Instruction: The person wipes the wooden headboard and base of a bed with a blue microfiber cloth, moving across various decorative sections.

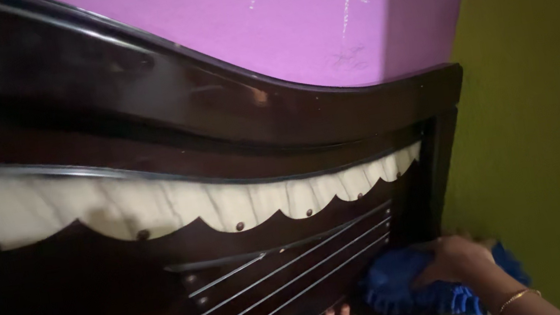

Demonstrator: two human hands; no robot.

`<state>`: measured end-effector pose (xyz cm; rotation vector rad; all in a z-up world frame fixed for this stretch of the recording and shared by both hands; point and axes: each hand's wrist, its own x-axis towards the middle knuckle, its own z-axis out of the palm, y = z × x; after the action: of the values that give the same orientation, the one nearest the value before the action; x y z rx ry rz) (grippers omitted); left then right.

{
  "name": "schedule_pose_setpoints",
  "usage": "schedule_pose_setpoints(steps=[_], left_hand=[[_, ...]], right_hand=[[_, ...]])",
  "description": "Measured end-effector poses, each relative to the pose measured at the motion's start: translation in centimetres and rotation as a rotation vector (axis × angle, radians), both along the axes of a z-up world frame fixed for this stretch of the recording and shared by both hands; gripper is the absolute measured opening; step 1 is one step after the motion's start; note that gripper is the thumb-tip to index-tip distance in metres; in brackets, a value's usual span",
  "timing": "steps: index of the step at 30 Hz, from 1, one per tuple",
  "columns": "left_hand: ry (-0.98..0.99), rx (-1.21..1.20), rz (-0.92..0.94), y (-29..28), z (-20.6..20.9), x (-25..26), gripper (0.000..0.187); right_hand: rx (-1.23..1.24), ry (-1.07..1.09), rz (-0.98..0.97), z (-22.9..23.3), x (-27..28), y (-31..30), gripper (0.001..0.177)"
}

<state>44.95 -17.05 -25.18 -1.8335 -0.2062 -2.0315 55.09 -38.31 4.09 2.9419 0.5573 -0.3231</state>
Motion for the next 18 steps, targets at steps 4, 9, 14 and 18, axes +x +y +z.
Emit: schedule_pose_setpoints(steps=[4, 9, 14, 18], left_hand=[[0.229, -0.07, -0.159, -2.1, 0.8, 1.2, 0.04], [0.005, 0.017, -0.108, -0.5, -0.2, 5.6, 0.029], [-0.132, 0.083, -0.108, -0.2, 0.2, 7.6, 0.029], [-0.091, 0.067, -0.127, -1.0, 1.7, 8.1, 0.03]], right_hand=[[-0.123, -0.252, -0.271, -1.1, 0.0, -0.5, 0.09], [-0.015, -0.206, -0.398, -0.6, 1.7, -0.2, 0.101], [0.213, 0.091, -0.396, -5.0, 12.2, -4.2, 0.088], [1.025, 0.229, -0.49, -6.6, 13.3, -7.2, 0.096]])
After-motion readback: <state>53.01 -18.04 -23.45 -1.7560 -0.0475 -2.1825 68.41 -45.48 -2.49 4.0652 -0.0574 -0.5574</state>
